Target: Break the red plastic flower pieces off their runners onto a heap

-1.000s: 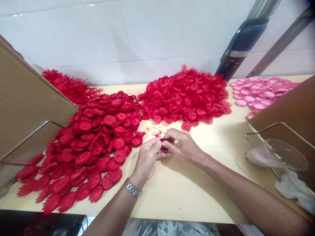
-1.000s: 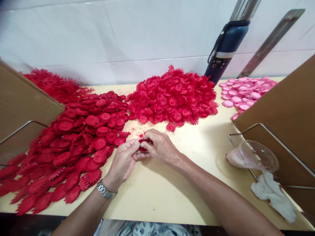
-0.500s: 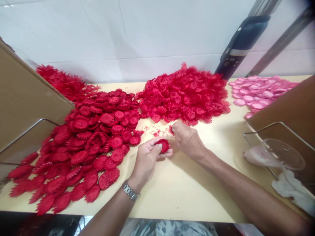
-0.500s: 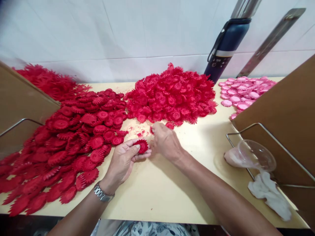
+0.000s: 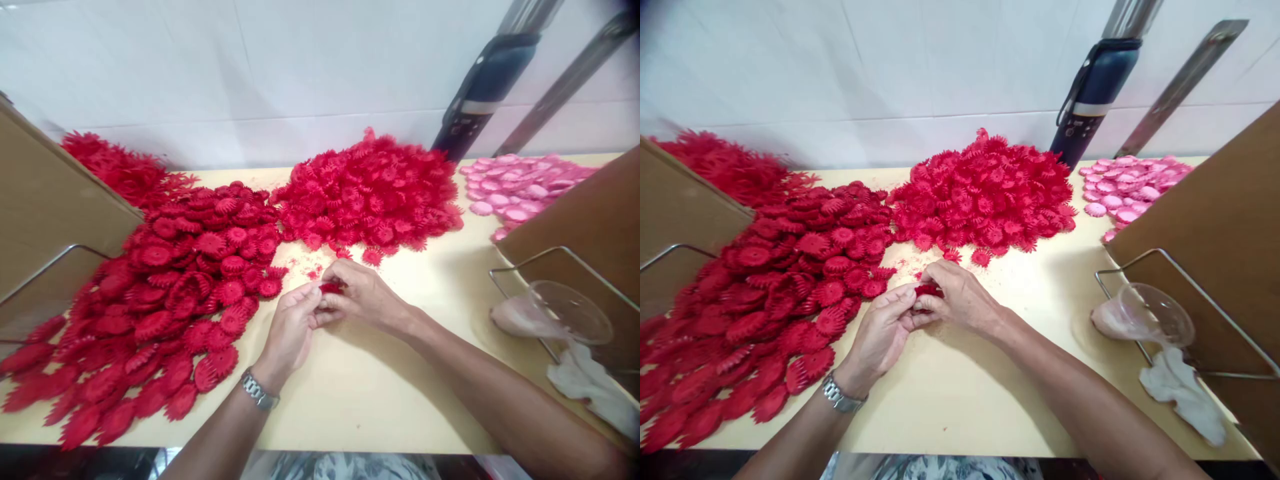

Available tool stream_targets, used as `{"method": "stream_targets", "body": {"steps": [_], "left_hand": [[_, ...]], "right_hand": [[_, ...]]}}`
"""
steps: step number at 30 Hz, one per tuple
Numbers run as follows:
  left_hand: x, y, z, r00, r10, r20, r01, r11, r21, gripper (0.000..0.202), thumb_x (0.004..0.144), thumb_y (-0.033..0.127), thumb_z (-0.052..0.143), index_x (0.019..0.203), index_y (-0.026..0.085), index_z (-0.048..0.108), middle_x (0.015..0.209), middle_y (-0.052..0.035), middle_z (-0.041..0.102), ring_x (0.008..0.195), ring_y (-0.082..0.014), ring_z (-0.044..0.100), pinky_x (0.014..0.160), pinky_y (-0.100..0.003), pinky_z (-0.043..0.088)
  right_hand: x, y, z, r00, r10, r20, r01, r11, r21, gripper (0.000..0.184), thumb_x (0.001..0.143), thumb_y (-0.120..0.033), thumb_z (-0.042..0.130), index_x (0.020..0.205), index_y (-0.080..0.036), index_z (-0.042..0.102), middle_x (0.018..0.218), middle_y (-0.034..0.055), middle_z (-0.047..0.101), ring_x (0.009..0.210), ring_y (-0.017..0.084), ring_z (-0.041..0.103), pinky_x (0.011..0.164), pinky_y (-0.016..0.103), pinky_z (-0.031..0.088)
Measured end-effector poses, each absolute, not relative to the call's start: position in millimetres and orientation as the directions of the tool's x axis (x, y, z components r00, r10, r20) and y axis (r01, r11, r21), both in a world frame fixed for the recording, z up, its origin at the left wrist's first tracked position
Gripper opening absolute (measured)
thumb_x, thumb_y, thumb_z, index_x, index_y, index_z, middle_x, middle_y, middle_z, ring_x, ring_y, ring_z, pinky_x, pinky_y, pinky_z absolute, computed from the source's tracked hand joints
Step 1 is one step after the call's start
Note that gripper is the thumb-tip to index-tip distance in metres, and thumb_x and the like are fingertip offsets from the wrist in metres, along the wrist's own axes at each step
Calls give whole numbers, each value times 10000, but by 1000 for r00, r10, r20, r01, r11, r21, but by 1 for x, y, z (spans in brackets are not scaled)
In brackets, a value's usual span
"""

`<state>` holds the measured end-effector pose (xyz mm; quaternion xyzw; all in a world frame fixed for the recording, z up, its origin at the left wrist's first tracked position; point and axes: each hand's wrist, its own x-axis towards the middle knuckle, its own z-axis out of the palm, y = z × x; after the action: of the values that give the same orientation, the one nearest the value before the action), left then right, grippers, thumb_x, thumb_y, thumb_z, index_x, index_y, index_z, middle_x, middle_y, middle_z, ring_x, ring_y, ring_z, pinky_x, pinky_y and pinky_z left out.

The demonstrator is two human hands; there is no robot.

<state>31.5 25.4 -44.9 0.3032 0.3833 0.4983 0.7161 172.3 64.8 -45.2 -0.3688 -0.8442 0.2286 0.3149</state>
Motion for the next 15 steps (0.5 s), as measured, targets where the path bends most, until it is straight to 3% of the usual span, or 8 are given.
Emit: {"method": "stream_targets", "body": {"steps": [3,6,10,15], "left_hand": [[33,24,-45,188,951,-246,-466,307,830,171,777,216,574,874,96,648,784,-66,680,722,-157,647,770,-343,532],[35,23,-45,150,954,-261,-454,300,839,185,749,217,601,875,90,649,829,-74,685,726,-168,651,761,-358,537],[35,23,-46,79,955,-287,-409,294,864,151,710,214,622,793,91,651,741,-60,674,707,-178,651,688,-327,551],[31,25,-45,34,950,-311,-413,296,861,125,686,225,630,699,102,617,702,-54,659,687,-169,648,668,-303,544]], "right_hand": [[172,64,-45,-525,773,357,401,594,-697,65,829,-204,553,783,-162,571,707,5,558,632,102,512,573,206,399],[173,65,-49,-534,752,387,396,627,-671,174,872,-176,469,742,-159,584,669,11,566,580,92,502,542,199,384],[180,73,-59,-427,725,540,548,683,-484,270,893,-167,390,682,-163,558,594,11,527,522,103,460,486,213,349],[204,89,-53,-237,716,656,824,506,-255,209,863,-121,397,822,-146,601,727,77,594,682,175,531,611,280,405]]}}
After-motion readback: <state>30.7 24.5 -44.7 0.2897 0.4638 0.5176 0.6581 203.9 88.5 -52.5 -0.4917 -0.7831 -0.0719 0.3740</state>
